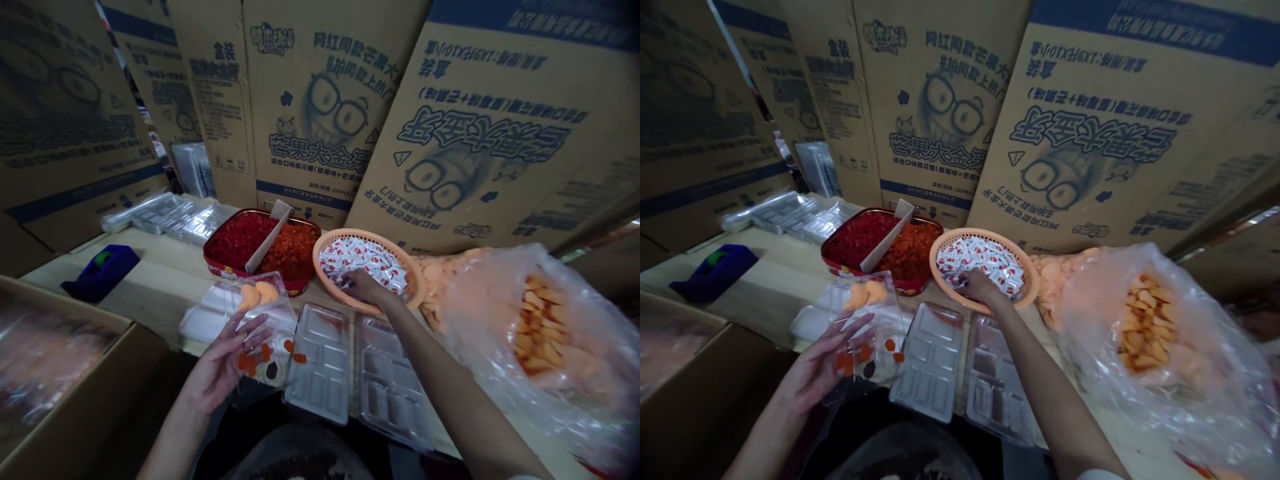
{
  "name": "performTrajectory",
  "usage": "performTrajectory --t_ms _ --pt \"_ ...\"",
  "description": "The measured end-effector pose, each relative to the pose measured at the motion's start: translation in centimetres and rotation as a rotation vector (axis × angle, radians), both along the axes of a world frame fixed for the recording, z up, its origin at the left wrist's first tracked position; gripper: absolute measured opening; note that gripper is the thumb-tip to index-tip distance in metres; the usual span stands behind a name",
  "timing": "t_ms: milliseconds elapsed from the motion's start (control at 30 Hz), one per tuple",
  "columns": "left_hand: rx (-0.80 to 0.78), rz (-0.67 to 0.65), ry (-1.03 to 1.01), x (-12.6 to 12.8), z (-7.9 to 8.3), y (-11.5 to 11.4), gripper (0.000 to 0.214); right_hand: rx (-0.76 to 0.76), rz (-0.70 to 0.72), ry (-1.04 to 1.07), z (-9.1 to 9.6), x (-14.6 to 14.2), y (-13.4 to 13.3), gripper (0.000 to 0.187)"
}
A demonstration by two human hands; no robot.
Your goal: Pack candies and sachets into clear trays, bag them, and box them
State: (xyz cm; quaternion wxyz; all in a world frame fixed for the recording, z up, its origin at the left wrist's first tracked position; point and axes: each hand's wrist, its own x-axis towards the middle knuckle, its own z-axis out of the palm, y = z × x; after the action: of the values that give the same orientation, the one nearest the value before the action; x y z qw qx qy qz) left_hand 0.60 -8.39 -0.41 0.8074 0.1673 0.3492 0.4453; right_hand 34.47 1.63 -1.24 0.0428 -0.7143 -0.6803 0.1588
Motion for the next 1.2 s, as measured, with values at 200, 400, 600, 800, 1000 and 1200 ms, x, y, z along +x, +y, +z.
performTrajectory --t_ms 200,400,600,800,1000,1200 --pt "0.053 -0.063 -0.047 1.2 -0.9 0.1 0.053 0.131 -0.064 0.109 -0.7 -0.3 0.8 0.018" --pt "0.096 -0.121 -0.130 2.1 -2.2 0.7 0.056 0.298 -0.171 0.347 1.7 -0.4 -0.8 0.025" --pt "0.189 -0.221 -0.201 3.6 -3.1 1.4 0.061 0.107 0.218 0.870 6.1 -6.3 -4.9 0.031" --pt "0.192 -0.218 -0.221 4.8 -3.2 1.3 0.063 -0.206 0.516 0.917 5.3 -12.0 -6.5 0.027" --pt "0.166 -0.185 -0.228 4.6 -3.0 1.2 0.059 -0.097 0.554 0.818 4.9 -11.8 -6.8 0.029" --pt "0.149 -0.202 -0.197 4.2 -2.7 1.2 0.059 0.184 0.158 0.586 5.7 -8.6 -6.0 0.014"
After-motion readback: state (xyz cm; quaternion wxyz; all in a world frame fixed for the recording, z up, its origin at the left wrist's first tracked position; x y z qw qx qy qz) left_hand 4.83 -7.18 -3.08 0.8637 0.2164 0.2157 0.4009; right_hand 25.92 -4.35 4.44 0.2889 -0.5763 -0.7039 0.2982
